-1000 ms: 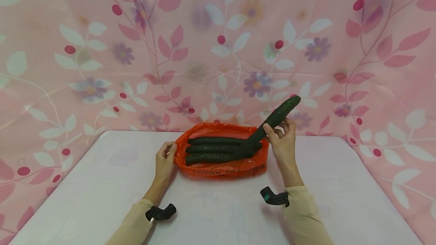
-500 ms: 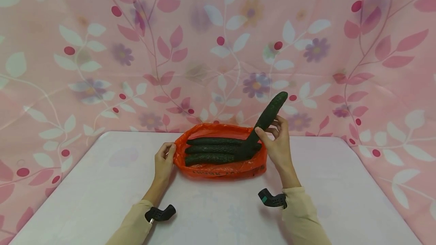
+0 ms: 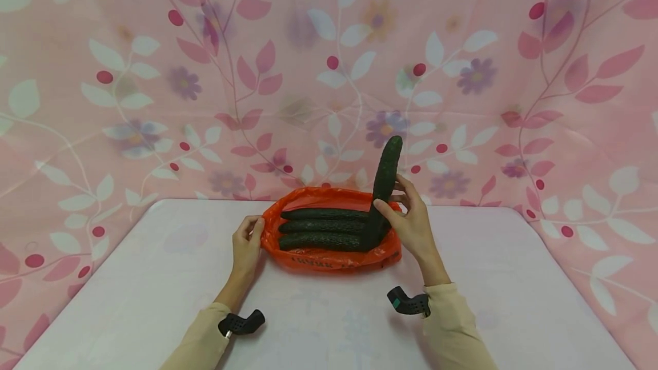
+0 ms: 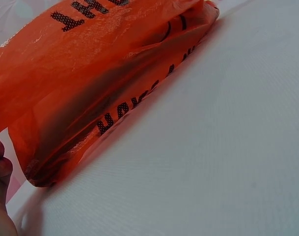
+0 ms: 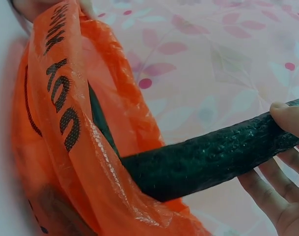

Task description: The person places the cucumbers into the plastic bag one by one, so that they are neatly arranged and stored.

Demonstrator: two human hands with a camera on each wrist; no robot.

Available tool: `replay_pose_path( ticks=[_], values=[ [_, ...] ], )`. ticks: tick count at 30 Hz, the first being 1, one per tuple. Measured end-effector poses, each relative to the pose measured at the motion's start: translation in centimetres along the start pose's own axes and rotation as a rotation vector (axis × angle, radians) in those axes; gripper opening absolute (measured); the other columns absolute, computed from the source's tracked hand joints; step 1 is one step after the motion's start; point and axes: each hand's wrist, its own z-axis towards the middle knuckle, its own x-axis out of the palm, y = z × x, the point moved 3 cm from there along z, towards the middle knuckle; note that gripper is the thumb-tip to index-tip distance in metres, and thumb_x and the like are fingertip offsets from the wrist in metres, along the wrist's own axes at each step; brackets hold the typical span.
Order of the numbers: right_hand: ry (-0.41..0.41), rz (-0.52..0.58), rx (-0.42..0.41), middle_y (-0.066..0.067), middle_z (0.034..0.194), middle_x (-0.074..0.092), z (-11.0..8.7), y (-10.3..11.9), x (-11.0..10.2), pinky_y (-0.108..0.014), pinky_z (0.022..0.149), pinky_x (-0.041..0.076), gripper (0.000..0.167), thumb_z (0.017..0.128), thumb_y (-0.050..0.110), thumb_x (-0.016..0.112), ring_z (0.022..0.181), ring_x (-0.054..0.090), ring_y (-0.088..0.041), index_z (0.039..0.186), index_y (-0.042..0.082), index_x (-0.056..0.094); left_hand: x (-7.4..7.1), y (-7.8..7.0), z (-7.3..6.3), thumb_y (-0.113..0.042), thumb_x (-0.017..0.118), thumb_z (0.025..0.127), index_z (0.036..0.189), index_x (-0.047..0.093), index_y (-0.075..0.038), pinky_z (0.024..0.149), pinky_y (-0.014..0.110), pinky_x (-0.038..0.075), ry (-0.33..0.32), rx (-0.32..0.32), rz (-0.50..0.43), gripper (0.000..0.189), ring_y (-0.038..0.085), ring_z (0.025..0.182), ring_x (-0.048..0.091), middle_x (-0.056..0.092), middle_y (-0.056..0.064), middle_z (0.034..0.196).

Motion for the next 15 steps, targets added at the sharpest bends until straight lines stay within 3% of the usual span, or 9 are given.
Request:
replay_pose_path(
  ticks=[7, 12, 15],
  values=[
    [0.051, -0.181, -0.017, -0.006, 0.134, 0.049, 0.0, -0.8, 0.1, -0.013, 0.083, 0.049, 0.069, 0.087, 0.013, 0.067, 0.105, 0.055, -0.001, 0.145, 0.029, 0.035, 0.0, 0.0, 0.0, -0.011, 0.055, 0.095, 0.105, 0.060, 0.008, 0.063, 0.017, 0.053, -0.009, 0.008, -0.003, 0.022, 0.003, 0.072, 0.062, 0.057, 0.002, 0.091],
    [0.103, -0.256, -0.063, -0.006, 0.128, 0.056, -0.2, 0.2, 0.7, -0.030, 0.086, 0.053, 0.076, 0.085, 0.011, 0.070, 0.107, 0.058, -0.013, 0.147, 0.030, 0.030, -0.1, 0.0, 0.0, -0.011, 0.055, 0.095, 0.105, 0.060, 0.008, 0.066, 0.018, 0.054, -0.021, 0.000, -0.008, 0.022, 0.002, 0.075, 0.064, 0.058, -0.001, 0.091],
    [0.123, -0.236, -0.069, -0.009, 0.128, 0.057, -0.4, 1.3, 1.1, -0.036, 0.086, 0.053, 0.073, 0.083, 0.008, 0.071, 0.109, 0.059, -0.019, 0.145, 0.022, 0.034, -0.1, 0.1, 0.0, -0.011, 0.055, 0.095, 0.105, 0.060, 0.007, 0.067, 0.018, 0.054, -0.027, -0.007, -0.009, 0.022, 0.002, 0.075, 0.064, 0.059, -0.002, 0.091]
  ],
)
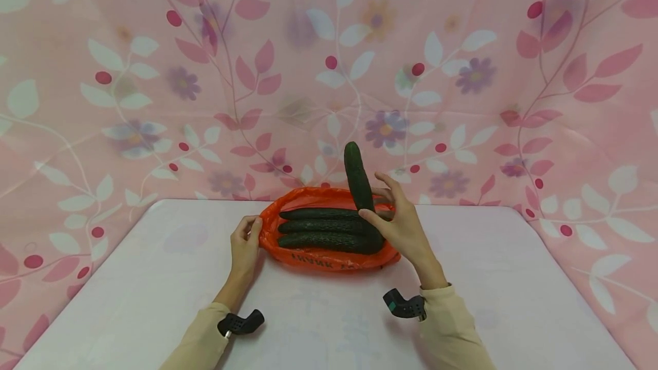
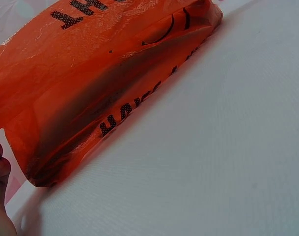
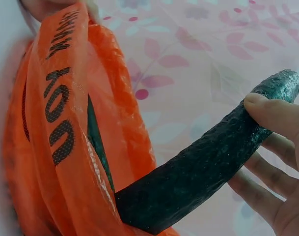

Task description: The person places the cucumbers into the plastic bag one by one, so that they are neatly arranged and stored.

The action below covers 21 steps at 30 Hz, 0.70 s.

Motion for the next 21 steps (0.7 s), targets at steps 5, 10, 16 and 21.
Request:
replay_pose_path(
  ticks=[5, 10, 16, 21],
  values=[
    [0.008, 0.021, 0.009, -0.010, 0.126, 0.059, -0.1, 1.7, -0.1, -0.023, 0.084, 0.053, 0.059, 0.083, 0.005, 0.070, 0.110, 0.057, -0.018, 0.136, 0.011, 0.046, 0.0, 0.1, 0.0, -0.011, 0.054, 0.095, 0.106, 0.060, 0.008, 0.066, 0.018, 0.054, -0.004, -0.019, -0.015, 0.023, 0.003, 0.075, 0.064, 0.058, -0.001, 0.092],
    [0.019, 0.003, 0.016, -0.010, 0.122, 0.060, -0.2, 1.8, 0.0, -0.027, 0.085, 0.053, 0.057, 0.084, 0.007, 0.070, 0.106, 0.058, -0.020, 0.136, 0.011, 0.049, 0.0, 0.1, 0.0, -0.012, 0.054, 0.096, 0.107, 0.059, 0.008, 0.069, 0.019, 0.054, 0.004, -0.033, -0.016, 0.023, 0.004, 0.077, 0.064, 0.058, 0.000, 0.094],
    [0.049, 0.012, -0.011, -0.011, 0.125, 0.060, -0.2, 1.7, 0.7, -0.034, 0.087, 0.053, 0.055, 0.084, 0.007, 0.070, 0.107, 0.058, -0.024, 0.136, 0.012, 0.051, 0.0, 0.1, 0.1, -0.012, 0.054, 0.096, 0.107, 0.060, 0.007, 0.067, 0.019, 0.054, 0.003, -0.027, -0.004, 0.023, 0.004, 0.076, 0.063, 0.058, -0.001, 0.094],
    [0.058, 0.006, -0.010, -0.008, 0.126, 0.060, -0.1, 1.8, 1.5, -0.039, 0.089, 0.052, 0.054, 0.084, 0.009, 0.070, 0.107, 0.059, -0.022, 0.135, 0.013, 0.052, -0.1, 0.1, 0.1, -0.012, 0.053, 0.096, 0.107, 0.060, 0.007, 0.069, 0.019, 0.054, 0.004, -0.019, -0.008, 0.023, 0.006, 0.078, 0.064, 0.058, 0.000, 0.095]
  ],
)
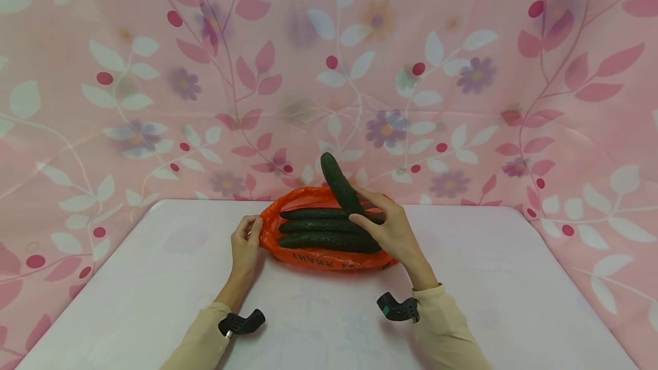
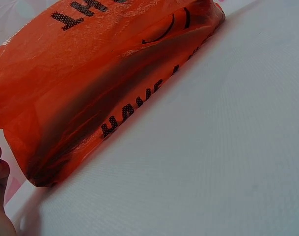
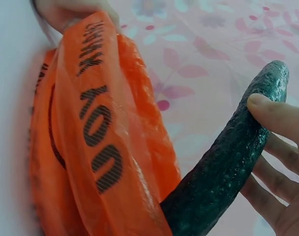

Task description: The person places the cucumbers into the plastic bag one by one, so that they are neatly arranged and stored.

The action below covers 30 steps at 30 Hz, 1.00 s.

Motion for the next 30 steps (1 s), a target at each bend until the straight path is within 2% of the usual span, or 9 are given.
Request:
replay_pose_path(
  ticks=[4, 8, 13, 15, 16, 22, 30],
  values=[
    [0.002, 0.015, 0.016, -0.009, 0.127, 0.059, 0.0, 0.1, 0.6, -0.048, 0.091, 0.050, 0.050, 0.083, 0.009, 0.071, 0.108, 0.059, -0.026, 0.131, 0.011, 0.055, 0.0, 0.0, 0.0, -0.013, 0.054, 0.096, 0.107, 0.060, 0.007, 0.071, 0.019, 0.055, 0.002, -0.001, -0.005, 0.023, 0.007, 0.079, 0.065, 0.059, 0.001, 0.095],
    [0.026, 0.034, 0.051, -0.010, 0.126, 0.059, 0.0, 0.4, 1.4, -0.050, 0.092, 0.049, 0.049, 0.083, 0.011, 0.071, 0.109, 0.060, -0.030, 0.130, 0.012, 0.056, 0.0, 0.0, 0.0, -0.012, 0.054, 0.096, 0.107, 0.060, 0.007, 0.071, 0.019, 0.055, -0.001, 0.001, -0.008, 0.023, 0.007, 0.079, 0.065, 0.058, 0.001, 0.094],
    [0.041, 0.000, 0.022, 0.001, 0.117, 0.063, 0.1, -1.9, 3.2, -0.037, 0.085, 0.053, 0.049, 0.082, 0.024, 0.073, 0.101, 0.063, -0.018, 0.129, 0.027, 0.057, -0.2, 1.5, 0.5, -0.014, 0.054, 0.096, 0.107, 0.061, 0.005, 0.070, 0.019, 0.054, -0.013, -0.002, -0.012, 0.023, 0.005, 0.078, 0.064, 0.058, 0.000, 0.095],
    [0.038, -0.030, -0.012, 0.004, 0.114, 0.065, 0.1, -2.8, 3.8, -0.032, 0.083, 0.053, 0.049, 0.082, 0.027, 0.073, 0.098, 0.062, -0.013, 0.128, 0.030, 0.056, -0.2, 2.2, 0.8, -0.016, 0.054, 0.096, 0.107, 0.061, 0.004, 0.069, 0.018, 0.054, -0.024, 0.004, -0.005, 0.023, 0.005, 0.077, 0.064, 0.059, 0.000, 0.095],
    [0.040, -0.037, -0.025, 0.003, 0.112, 0.065, 0.1, -2.8, 4.0, -0.032, 0.083, 0.053, 0.049, 0.082, 0.026, 0.073, 0.097, 0.062, -0.014, 0.129, 0.028, 0.057, -0.3, 2.6, 0.9, -0.017, 0.055, 0.096, 0.106, 0.061, 0.003, 0.068, 0.019, 0.054, -0.030, 0.010, -0.009, 0.023, 0.005, 0.077, 0.064, 0.059, 0.000, 0.095],
    [0.026, -0.113, -0.024, 0.006, 0.113, 0.065, 0.0, -2.5, 5.2, -0.036, 0.085, 0.052, 0.048, 0.082, 0.025, 0.074, 0.099, 0.061, -0.012, 0.127, 0.028, 0.058, -0.1, 2.3, 0.8, -0.018, 0.056, 0.096, 0.104, 0.061, 0.003, 0.064, 0.018, 0.053, -0.064, 0.052, 0.006, 0.023, 0.004, 0.073, 0.064, 0.061, -0.003, 0.091],
    [0.037, -0.159, -0.012, 0.005, 0.116, 0.065, 0.0, -2.9, 6.4, -0.039, 0.089, 0.051, 0.047, 0.081, 0.021, 0.075, 0.101, 0.062, -0.014, 0.125, 0.026, 0.060, -0.2, 2.1, 0.8, -0.015, 0.056, 0.095, 0.104, 0.062, 0.004, 0.062, 0.016, 0.052, -0.044, 0.033, -0.027, 0.022, 0.004, 0.072, 0.063, 0.060, -0.001, 0.092]
  ],
)
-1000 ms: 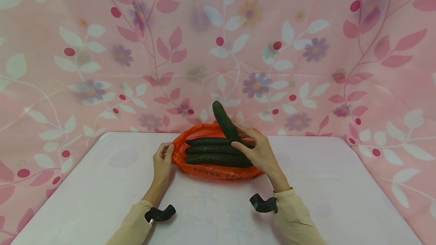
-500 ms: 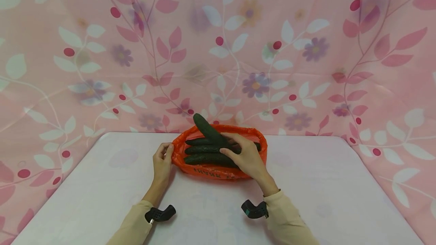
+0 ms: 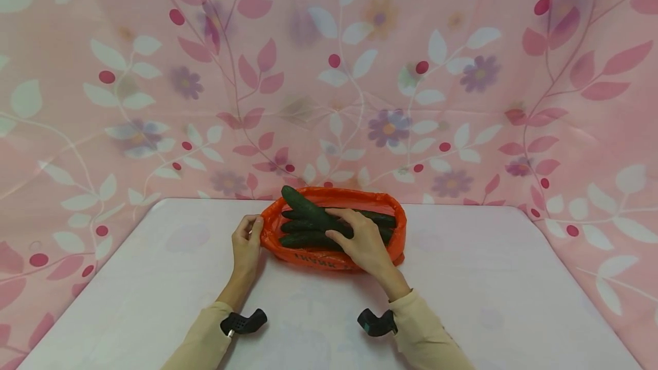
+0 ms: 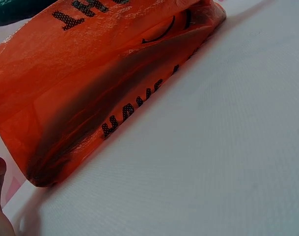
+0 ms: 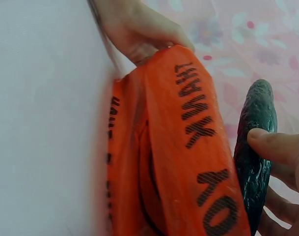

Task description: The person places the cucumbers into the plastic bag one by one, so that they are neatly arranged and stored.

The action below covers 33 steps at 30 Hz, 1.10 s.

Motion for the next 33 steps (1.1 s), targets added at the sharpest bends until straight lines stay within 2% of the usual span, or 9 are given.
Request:
replay_pose_path(
  ticks=[7, 16, 28, 33],
  values=[
    [0.024, -0.035, 0.002, 0.002, 0.119, 0.065, -0.1, -0.1, 1.2, -0.041, 0.092, 0.050, 0.044, 0.081, 0.021, 0.074, 0.109, 0.062, -0.018, 0.123, 0.022, 0.062, 0.3, -2.5, -0.8, -0.009, 0.054, 0.096, 0.102, 0.060, 0.011, 0.059, 0.015, 0.049, 0.015, 0.070, 0.032, 0.022, 0.002, 0.067, 0.059, 0.059, 0.006, 0.091],
    [0.070, -0.068, 0.039, 0.003, 0.120, 0.065, -0.4, -0.3, 2.3, -0.043, 0.095, 0.047, 0.039, 0.082, 0.022, 0.073, 0.114, 0.059, -0.021, 0.120, 0.022, 0.064, 0.3, -2.6, -0.8, -0.009, 0.055, 0.095, 0.101, 0.060, 0.011, 0.059, 0.014, 0.048, 0.010, 0.079, 0.024, 0.022, 0.002, 0.067, 0.058, 0.058, 0.002, 0.088],
    [0.188, -0.095, -0.005, 0.002, 0.118, 0.066, -0.6, -0.1, 2.4, -0.044, 0.091, 0.049, 0.038, 0.080, 0.018, 0.075, 0.110, 0.060, -0.020, 0.117, 0.021, 0.066, 0.4, -2.7, -0.7, -0.006, 0.055, 0.094, 0.099, 0.060, 0.013, 0.063, 0.012, 0.048, -0.004, 0.101, 0.023, 0.020, 0.002, 0.070, 0.056, 0.057, 0.005, 0.087],
    [0.243, -0.110, -0.020, 0.002, 0.118, 0.066, -0.7, -0.1, 2.4, -0.044, 0.091, 0.049, 0.038, 0.081, 0.018, 0.074, 0.109, 0.060, -0.020, 0.118, 0.021, 0.065, 0.3, -2.7, -0.7, -0.007, 0.055, 0.094, 0.099, 0.060, 0.012, 0.062, 0.012, 0.048, -0.006, 0.089, 0.021, 0.020, 0.001, 0.070, 0.056, 0.057, 0.004, 0.087]
  ],
)
